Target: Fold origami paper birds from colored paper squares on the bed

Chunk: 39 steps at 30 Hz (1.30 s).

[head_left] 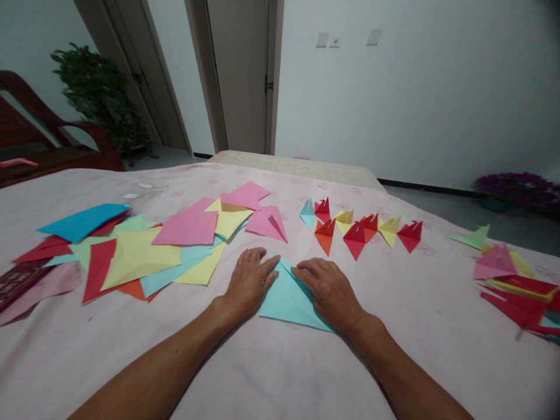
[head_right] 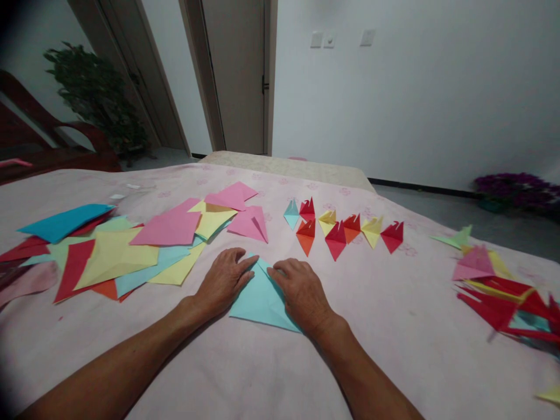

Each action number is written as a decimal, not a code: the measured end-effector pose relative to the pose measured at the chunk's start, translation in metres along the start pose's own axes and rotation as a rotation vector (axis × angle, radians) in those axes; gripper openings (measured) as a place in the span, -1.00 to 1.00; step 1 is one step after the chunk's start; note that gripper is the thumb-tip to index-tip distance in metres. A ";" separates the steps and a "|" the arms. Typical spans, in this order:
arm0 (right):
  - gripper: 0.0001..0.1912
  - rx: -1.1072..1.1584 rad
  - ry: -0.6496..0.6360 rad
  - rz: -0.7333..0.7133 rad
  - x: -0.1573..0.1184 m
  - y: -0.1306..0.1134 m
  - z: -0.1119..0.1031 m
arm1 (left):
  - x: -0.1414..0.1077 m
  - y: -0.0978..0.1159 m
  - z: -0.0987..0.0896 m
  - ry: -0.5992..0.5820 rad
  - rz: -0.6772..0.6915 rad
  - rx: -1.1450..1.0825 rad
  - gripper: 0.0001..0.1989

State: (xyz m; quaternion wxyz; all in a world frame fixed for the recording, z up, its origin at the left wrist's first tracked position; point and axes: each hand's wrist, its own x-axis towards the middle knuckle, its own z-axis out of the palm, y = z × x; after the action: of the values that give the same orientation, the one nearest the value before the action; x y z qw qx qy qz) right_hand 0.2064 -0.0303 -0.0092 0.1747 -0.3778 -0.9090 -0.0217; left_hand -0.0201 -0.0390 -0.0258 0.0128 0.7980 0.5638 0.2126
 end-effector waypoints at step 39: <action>-0.60 -0.140 0.001 -0.126 -0.038 0.037 -0.023 | 0.006 -0.015 -0.009 -0.233 0.222 -0.052 -0.53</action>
State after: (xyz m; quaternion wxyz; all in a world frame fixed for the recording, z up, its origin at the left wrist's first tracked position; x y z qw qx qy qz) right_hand 0.2641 -0.0333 -0.0036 0.1465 -0.3313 -0.9271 -0.0965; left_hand -0.0351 -0.0298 -0.0196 0.0754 0.8740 0.4613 0.1331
